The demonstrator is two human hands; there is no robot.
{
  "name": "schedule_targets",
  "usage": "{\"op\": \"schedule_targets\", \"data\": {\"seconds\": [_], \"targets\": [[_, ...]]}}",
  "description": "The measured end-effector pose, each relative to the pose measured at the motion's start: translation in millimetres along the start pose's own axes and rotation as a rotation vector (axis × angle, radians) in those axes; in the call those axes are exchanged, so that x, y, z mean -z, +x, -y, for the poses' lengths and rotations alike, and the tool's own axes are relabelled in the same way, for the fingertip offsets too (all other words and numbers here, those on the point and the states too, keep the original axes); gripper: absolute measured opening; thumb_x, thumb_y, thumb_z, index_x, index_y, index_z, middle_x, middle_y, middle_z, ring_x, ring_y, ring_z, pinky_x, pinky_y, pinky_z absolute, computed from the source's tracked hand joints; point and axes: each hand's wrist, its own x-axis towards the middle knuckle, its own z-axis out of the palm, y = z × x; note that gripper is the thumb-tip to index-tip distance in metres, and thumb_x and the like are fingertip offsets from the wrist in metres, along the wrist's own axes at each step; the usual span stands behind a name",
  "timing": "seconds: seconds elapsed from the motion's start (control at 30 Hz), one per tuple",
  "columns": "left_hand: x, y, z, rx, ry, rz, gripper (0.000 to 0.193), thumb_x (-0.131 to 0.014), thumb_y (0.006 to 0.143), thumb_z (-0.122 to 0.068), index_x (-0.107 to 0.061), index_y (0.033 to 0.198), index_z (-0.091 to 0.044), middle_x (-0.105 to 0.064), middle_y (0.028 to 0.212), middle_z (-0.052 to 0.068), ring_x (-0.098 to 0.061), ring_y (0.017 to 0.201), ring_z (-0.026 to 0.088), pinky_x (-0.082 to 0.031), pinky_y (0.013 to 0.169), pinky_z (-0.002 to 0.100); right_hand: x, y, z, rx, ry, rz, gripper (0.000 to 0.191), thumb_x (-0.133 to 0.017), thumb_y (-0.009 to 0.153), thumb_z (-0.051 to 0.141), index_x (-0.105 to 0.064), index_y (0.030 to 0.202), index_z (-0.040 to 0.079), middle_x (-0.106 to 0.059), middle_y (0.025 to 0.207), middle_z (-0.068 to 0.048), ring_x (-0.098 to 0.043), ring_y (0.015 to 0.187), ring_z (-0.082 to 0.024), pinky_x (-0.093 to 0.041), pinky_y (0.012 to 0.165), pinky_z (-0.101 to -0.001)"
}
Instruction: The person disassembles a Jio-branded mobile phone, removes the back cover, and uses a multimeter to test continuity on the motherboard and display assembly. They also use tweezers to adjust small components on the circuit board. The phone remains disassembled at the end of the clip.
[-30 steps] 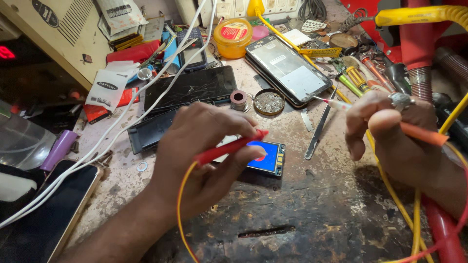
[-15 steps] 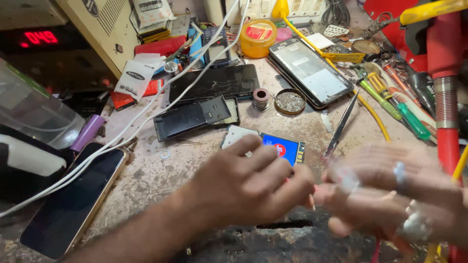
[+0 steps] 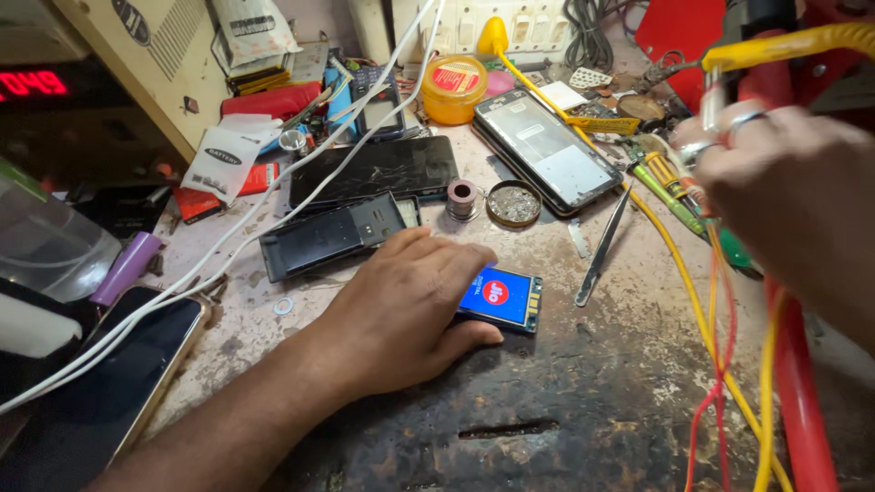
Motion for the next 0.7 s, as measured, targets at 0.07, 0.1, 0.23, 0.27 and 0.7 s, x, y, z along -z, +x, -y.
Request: {"op": "schedule_targets", "data": {"seconds": [0.07,0.1,0.23,0.27,0.7], "targets": [[1,-1,0,0.035,-0.012,0.042,0.062,-0.078,0.083,-0.046,-0.061,0.124,-0.003,-0.069,0.116,0.016,-0.062,0.118,0.034,-0.041,0.104,0.049,3,6,7,0.016,-0.076,0.061,0.028,-0.067,0.096,0.021,-0.070,0.122,0.011,-0.072,0.089,-0.001,-0.070,0.074,-0.013,-0.059,0.062,-0.0257],[2,-1,1,0.057,-0.007,0.056,0.062,-0.078,0.082,-0.047,-0.062,0.123,-0.003,-0.069,0.115,0.016,-0.062,0.116,0.033,-0.042,0.102,0.048,7,9,8,0.040,-0.041,0.145,0.025,-0.067,0.093,0.026,-0.070,0.115,0.014,-0.071,0.089,0.000,-0.070,0.079,-0.014,-0.059,0.067,-0.0275],[5,0,1,0.072,-0.004,0.038,0.067,-0.080,0.077,-0.050,-0.065,0.121,-0.002,-0.069,0.114,0.016,-0.063,0.112,0.033,-0.046,0.096,0.046,27,21,10,0.153,-0.086,0.462,0.019,-0.066,0.089,0.032,-0.071,0.104,0.022,-0.069,0.096,0.003,-0.069,0.091,-0.012,-0.059,0.076,-0.0280],[4,0,0,0.068,-0.010,0.022,0.066,-0.080,0.077,-0.050,-0.065,0.120,-0.002,-0.069,0.112,0.016,-0.063,0.110,0.034,-0.047,0.095,0.046,32,21,8,0.185,-0.143,0.537,0.019,-0.066,0.089,0.030,-0.071,0.106,0.023,-0.069,0.099,0.005,-0.069,0.092,-0.010,-0.059,0.076,-0.0264],[3,1,0,0.129,-0.095,-0.023,0.060,-0.083,0.076,-0.051,-0.069,0.114,-0.006,-0.070,0.105,0.014,-0.067,0.101,0.034,-0.052,0.088,0.046,32,13,28,0.402,0.787,0.051,0.033,-0.070,0.075,0.011,-0.075,0.106,0.019,-0.074,0.114,0.000,-0.071,0.091,-0.020,-0.058,0.078,-0.0352]]}}
